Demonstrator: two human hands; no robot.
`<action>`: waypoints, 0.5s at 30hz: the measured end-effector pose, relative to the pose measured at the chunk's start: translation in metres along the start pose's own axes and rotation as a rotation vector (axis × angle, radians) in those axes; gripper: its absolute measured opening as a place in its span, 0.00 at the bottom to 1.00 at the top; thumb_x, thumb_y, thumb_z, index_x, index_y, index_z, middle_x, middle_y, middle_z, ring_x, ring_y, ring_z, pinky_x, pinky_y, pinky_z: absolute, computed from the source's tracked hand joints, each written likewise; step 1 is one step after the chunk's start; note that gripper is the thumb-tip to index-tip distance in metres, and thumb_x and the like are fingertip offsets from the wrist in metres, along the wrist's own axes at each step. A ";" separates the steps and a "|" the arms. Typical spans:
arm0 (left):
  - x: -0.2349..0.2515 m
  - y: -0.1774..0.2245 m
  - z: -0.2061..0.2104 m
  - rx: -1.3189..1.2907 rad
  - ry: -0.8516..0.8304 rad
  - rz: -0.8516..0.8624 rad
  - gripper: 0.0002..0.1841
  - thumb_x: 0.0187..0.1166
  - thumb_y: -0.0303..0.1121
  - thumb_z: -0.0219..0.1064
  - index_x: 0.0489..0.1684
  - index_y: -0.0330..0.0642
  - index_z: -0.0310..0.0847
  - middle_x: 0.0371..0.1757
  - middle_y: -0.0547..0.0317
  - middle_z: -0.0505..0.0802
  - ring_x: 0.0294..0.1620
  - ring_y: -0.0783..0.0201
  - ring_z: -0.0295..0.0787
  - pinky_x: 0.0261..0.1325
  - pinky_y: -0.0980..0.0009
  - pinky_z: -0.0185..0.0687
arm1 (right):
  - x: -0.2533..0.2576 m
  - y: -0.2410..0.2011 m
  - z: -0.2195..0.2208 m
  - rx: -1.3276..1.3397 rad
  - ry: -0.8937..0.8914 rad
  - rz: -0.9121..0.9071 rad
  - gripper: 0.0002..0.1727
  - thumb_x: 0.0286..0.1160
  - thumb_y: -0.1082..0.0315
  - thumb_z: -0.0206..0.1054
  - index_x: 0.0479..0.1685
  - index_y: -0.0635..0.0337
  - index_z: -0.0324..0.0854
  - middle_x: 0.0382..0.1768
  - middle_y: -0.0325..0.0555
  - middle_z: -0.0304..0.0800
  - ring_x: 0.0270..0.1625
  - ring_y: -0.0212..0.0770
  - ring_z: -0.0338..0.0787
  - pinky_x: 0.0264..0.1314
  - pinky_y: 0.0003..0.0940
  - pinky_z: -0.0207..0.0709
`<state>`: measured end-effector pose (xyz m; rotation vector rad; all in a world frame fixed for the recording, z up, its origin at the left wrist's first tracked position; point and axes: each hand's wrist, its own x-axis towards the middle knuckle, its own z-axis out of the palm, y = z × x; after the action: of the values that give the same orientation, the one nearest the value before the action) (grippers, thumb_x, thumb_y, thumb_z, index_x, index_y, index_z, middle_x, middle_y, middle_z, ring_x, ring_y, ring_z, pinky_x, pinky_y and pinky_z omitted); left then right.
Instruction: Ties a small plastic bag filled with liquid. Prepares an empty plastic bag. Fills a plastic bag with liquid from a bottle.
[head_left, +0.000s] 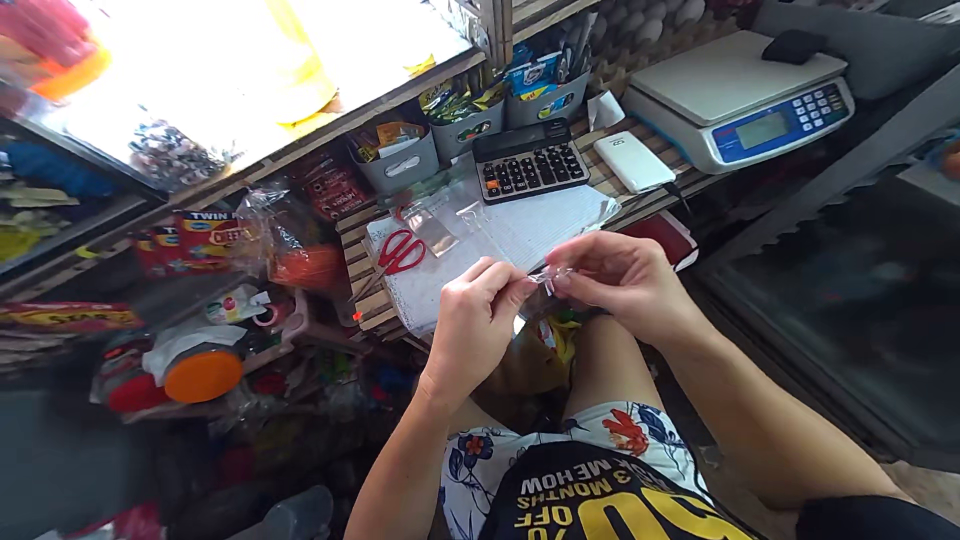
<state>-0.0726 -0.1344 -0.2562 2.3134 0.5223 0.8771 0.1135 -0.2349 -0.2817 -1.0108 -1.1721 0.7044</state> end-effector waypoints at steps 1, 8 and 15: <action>0.000 -0.001 0.001 -0.026 0.018 -0.017 0.06 0.81 0.32 0.70 0.36 0.40 0.89 0.34 0.64 0.87 0.29 0.78 0.82 0.31 0.83 0.81 | 0.001 0.001 -0.002 0.158 0.002 0.063 0.18 0.72 0.71 0.74 0.62 0.54 0.85 0.46 0.38 0.93 0.48 0.33 0.93 0.54 0.30 0.89; -0.003 -0.001 0.026 -0.176 0.099 -0.097 0.07 0.81 0.31 0.70 0.37 0.36 0.90 0.34 0.61 0.88 0.28 0.77 0.84 0.31 0.82 0.84 | -0.010 0.019 0.033 0.380 0.303 0.220 0.08 0.75 0.71 0.73 0.49 0.53 0.93 0.44 0.39 0.95 0.47 0.32 0.93 0.57 0.30 0.88; -0.007 0.002 0.039 -0.242 0.130 -0.120 0.07 0.82 0.30 0.69 0.38 0.35 0.90 0.33 0.61 0.89 0.27 0.78 0.84 0.31 0.83 0.84 | -0.010 0.024 0.029 0.376 0.300 0.206 0.09 0.82 0.59 0.67 0.49 0.49 0.92 0.46 0.36 0.95 0.49 0.30 0.92 0.56 0.28 0.87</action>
<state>-0.0497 -0.1551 -0.2820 1.9962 0.5706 0.9797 0.0847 -0.2259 -0.3059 -0.8854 -0.6499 0.8641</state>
